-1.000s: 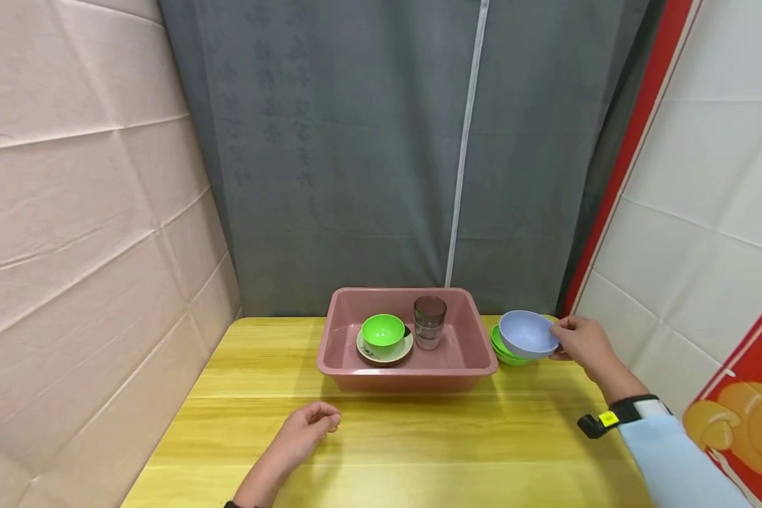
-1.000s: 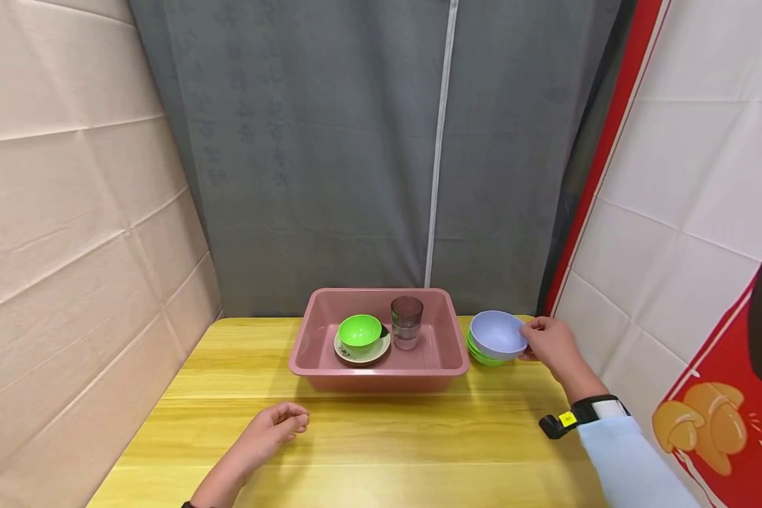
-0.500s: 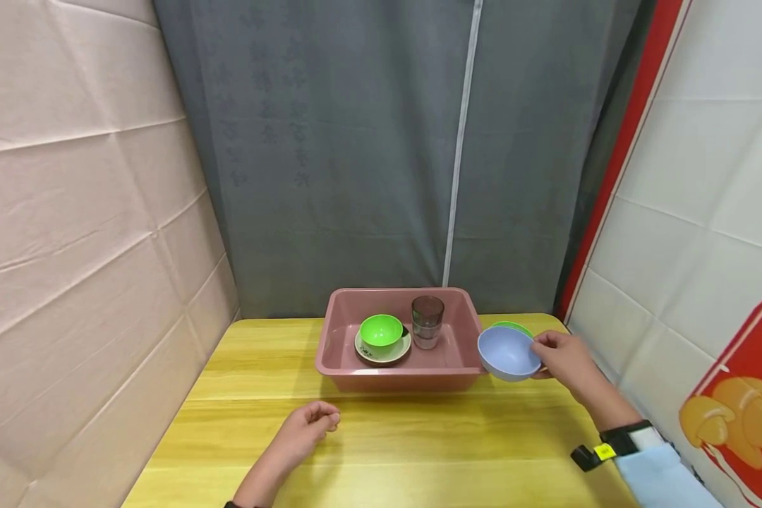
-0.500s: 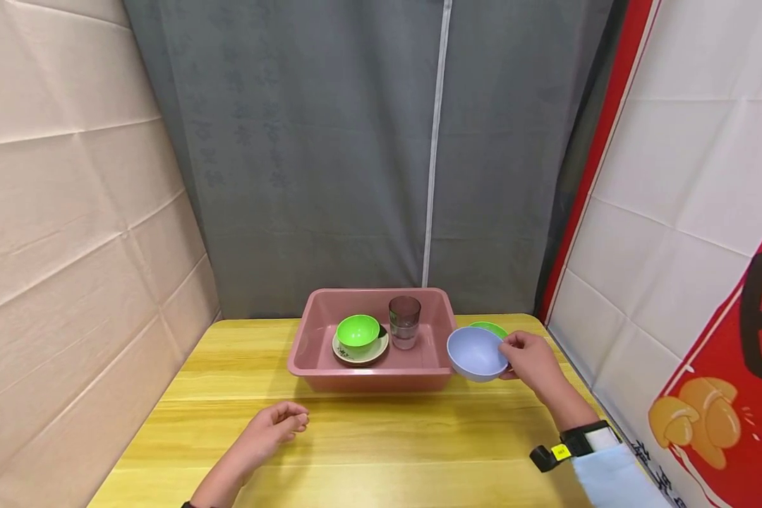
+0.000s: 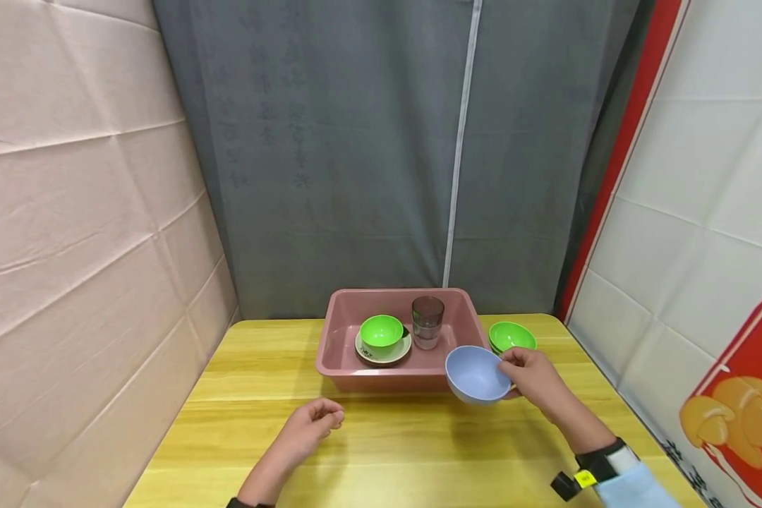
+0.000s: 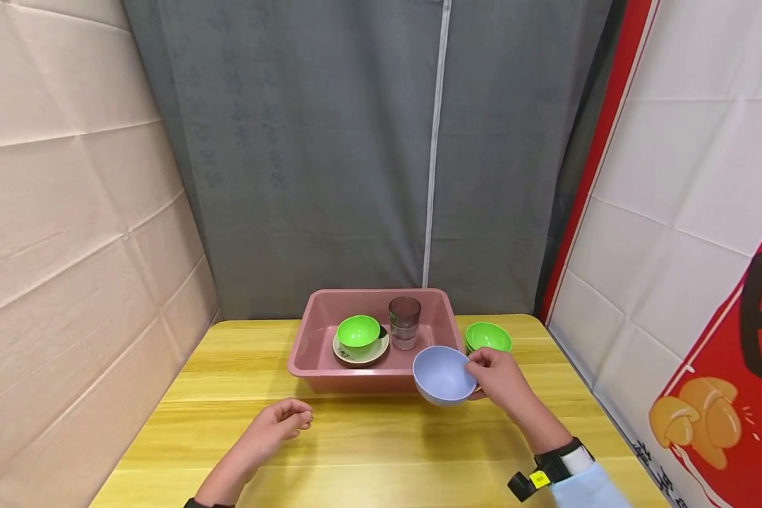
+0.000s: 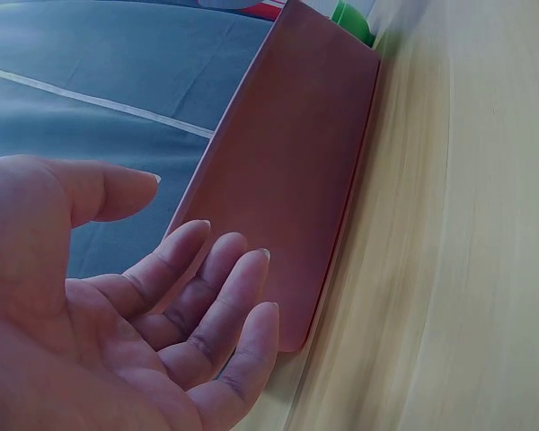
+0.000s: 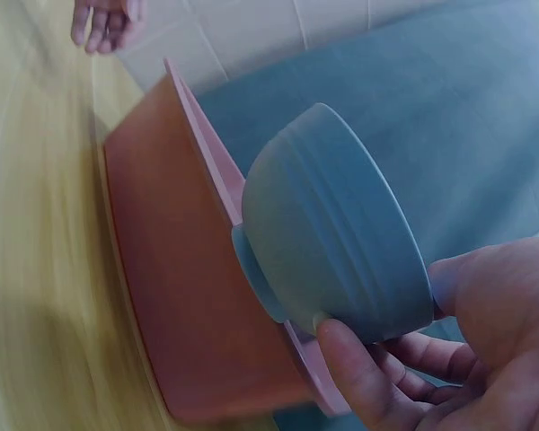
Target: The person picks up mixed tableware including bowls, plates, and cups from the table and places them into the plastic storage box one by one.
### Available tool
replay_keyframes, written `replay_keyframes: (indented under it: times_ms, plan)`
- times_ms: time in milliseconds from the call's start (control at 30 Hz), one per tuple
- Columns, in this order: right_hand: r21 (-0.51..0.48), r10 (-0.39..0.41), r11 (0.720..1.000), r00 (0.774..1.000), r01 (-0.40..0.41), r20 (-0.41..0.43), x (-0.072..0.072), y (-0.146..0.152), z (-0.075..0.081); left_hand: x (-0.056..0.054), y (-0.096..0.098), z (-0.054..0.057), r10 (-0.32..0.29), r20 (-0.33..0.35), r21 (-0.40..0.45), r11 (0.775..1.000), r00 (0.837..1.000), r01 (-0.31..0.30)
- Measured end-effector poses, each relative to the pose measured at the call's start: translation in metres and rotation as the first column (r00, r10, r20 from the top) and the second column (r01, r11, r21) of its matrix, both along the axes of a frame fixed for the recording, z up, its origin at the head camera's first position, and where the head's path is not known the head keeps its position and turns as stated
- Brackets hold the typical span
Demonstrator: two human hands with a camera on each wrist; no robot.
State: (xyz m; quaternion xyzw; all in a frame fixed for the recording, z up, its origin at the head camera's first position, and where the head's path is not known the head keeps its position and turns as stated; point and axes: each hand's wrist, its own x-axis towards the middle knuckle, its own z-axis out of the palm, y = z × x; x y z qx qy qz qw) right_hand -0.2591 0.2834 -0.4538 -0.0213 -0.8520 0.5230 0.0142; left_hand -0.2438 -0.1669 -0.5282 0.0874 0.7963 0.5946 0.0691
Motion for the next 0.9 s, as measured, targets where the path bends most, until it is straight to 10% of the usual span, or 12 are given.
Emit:
replay_keyframes:
  times_ms: [900]
  plan:
    - [-0.168, 0.189, 0.967, 0.982, -0.19, -0.025, 0.012, -0.098, -0.035, -0.006, 0.031, 0.012, -0.089, -0.053, 0.016, 0.996, 0.995, 0.09]
